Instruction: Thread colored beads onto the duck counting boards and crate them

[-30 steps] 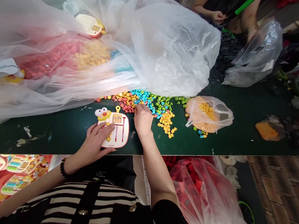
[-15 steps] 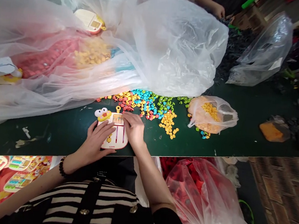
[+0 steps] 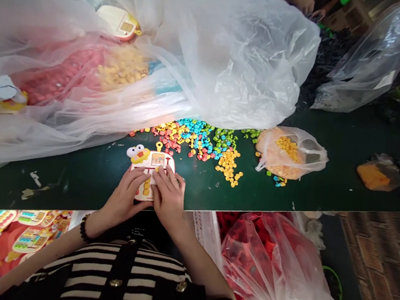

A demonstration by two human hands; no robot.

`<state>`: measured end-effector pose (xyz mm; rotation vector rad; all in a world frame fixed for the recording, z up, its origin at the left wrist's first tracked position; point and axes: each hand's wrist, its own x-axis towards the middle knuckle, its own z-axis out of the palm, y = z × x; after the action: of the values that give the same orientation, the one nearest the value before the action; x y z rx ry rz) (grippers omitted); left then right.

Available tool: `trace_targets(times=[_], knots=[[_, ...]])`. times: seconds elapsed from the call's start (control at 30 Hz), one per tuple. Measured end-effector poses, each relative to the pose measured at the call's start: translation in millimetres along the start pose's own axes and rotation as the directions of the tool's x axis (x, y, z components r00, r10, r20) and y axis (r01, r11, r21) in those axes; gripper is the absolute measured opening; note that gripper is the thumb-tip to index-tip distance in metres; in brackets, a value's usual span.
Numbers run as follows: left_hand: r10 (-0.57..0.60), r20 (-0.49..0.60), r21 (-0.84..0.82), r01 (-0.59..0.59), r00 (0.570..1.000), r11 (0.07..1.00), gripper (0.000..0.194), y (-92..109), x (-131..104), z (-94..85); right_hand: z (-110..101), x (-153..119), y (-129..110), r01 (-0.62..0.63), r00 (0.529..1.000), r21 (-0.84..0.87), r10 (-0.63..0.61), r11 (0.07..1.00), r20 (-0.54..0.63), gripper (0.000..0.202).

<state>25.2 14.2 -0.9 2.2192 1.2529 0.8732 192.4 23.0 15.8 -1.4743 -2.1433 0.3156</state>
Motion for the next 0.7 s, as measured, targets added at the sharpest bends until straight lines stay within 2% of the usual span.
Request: trace_targets(times=[0.17,0.27,0.3,0.33,0.4,0.47,0.5,0.57,0.7], knots=[[-0.012,-0.059,0.039,0.015,0.998,0.999,0.071,1.4,-2.0,2.4,3.6,10.2,-3.2,0.107,0.991,0.089,-0.113,0.99,0.065,0.034],[-0.01,-0.061,0.1,0.016,0.998,0.995,0.08,2.0,-3.2,2.1,-4.1,18.0,11.2,0.223,0.973,0.214,-0.23,0.951,0.008,0.032],[-0.007,-0.042,0.114,0.012,0.999,0.993,0.081,1.8,-3.4,0.9,-8.1,19.0,18.5,0.215,0.977,0.227,-0.209,0.95,-0.049,0.031],[-0.004,-0.015,0.123,0.006,1.0,0.992,0.081,1.6,-3.2,-0.9,-12.5,19.6,26.9,0.16,0.983,0.214,-0.136,0.964,-0.119,0.03],[-0.006,0.042,0.133,0.0,0.999,0.991,0.075,1.4,-2.0,-5.5,-20.8,20.8,45.3,-0.069,0.963,0.136,0.102,0.988,-0.251,0.027],[-0.015,0.079,0.152,0.003,0.997,0.988,0.065,3.2,1.1,-9.6,-27.1,24.6,63.1,-0.257,0.919,0.061,0.263,0.965,-0.294,0.025],[-0.019,0.088,0.171,0.004,0.996,0.985,0.06,5.2,3.2,-10.8,-29.3,28.1,70.6,-0.284,0.92,0.038,0.283,0.958,-0.27,0.026],[-0.027,0.092,0.223,0.006,0.995,0.975,0.053,11.1,7.9,-10.3,-32.3,38.8,82.2,-0.251,0.945,0.026,0.251,0.968,-0.209,0.027],[-0.026,0.084,0.3,0.0,0.996,0.954,0.054,21.8,14.1,-0.2,-34.5,69.9,93.5,-0.185,0.967,-0.088,0.165,0.979,-0.196,0.022]])
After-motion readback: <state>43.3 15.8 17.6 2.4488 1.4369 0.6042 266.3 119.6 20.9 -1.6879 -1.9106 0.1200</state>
